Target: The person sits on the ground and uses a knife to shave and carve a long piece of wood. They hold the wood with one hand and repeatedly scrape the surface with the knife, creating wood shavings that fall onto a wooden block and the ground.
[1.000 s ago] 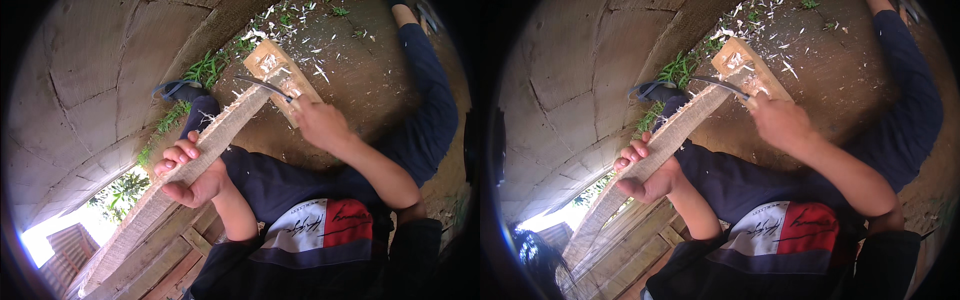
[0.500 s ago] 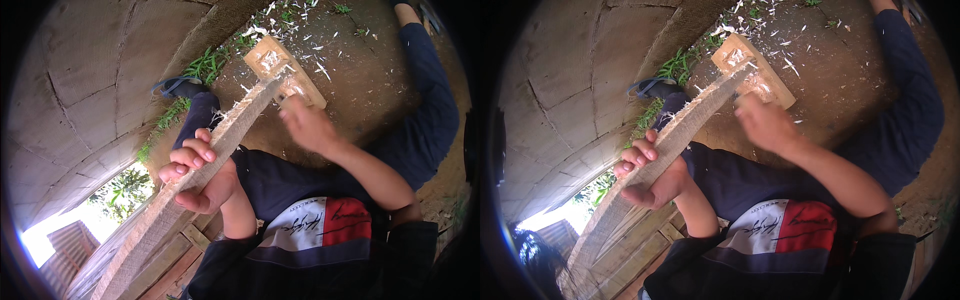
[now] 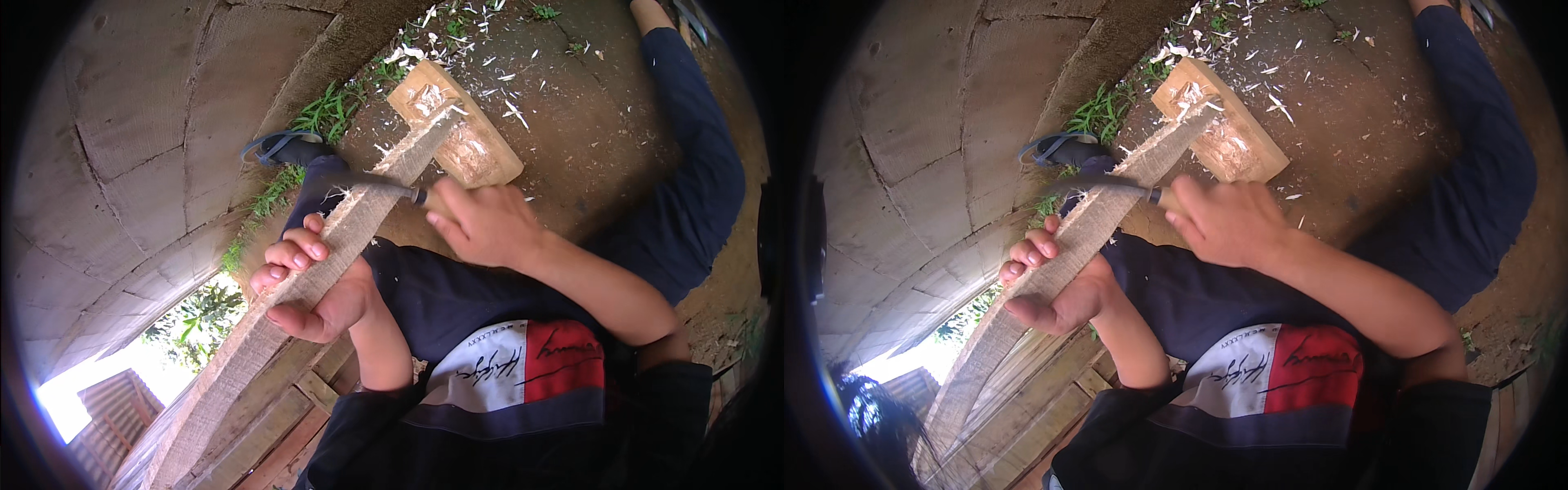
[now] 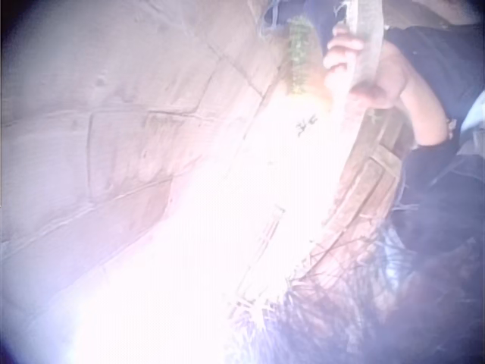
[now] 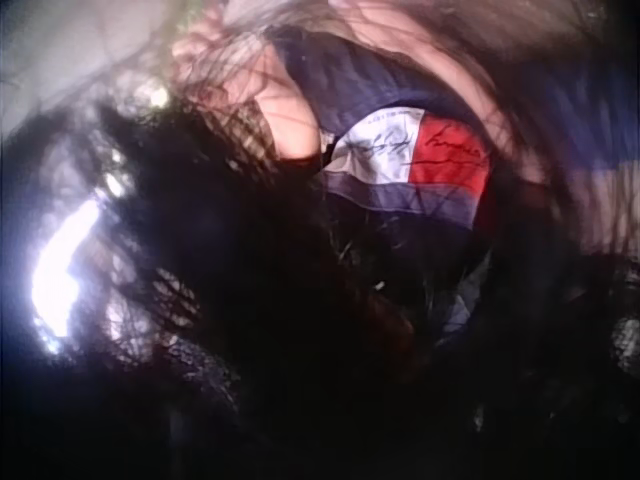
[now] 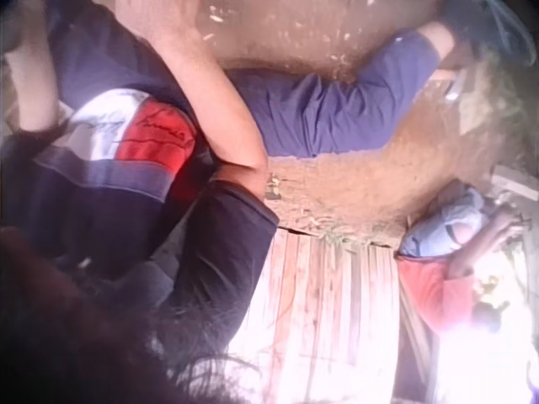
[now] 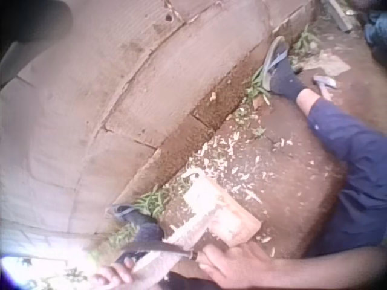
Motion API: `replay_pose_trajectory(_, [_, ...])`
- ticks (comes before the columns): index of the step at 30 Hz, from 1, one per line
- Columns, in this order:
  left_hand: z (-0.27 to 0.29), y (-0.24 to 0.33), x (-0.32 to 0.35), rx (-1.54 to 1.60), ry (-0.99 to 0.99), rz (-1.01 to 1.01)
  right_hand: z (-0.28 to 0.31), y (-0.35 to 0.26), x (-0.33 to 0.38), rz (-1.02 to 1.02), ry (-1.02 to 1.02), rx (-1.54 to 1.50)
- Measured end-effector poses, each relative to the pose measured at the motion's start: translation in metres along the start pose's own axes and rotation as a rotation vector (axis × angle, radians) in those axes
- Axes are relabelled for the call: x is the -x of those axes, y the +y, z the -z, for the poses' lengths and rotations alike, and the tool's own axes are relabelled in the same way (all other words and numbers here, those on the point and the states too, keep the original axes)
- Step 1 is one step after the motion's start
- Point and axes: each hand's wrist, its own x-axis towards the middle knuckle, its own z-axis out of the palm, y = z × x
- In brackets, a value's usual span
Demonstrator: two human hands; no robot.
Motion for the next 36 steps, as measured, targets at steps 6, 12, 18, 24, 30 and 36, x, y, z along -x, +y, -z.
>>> replay_pose_trajectory(6, [0.002,0.0,-0.005,-0.019,0.014,0.007,0.003,0.039,-0.008,-0.31,0.109,0.011])
replay_pose_trajectory(12, [-0.002,-0.001,-0.004,-0.009,0.02,0.005,-0.007,0.044,-0.008,-0.273,0.164,-0.082])
replay_pose_trajectory(18, [0.002,-0.001,0.001,0.0,0.012,-0.034,0.013,0.006,-0.007,-0.173,-0.049,-0.059])
replay_pose_trajectory(24, [0.003,-0.004,-0.003,-0.002,0.032,-0.018,-0.015,0.053,-0.018,-0.336,0.161,-0.081])
replay_pose_trajectory(30, [0.005,-0.005,-0.001,0.002,0.159,-0.012,-0.011,0.015,-0.006,-0.121,-0.012,-0.121])
replay_pose_trajectory(36, [-0.001,-0.006,-0.005,-0.23,0.471,-0.034,0.006,0.035,-0.011,-0.34,0.038,0.009])
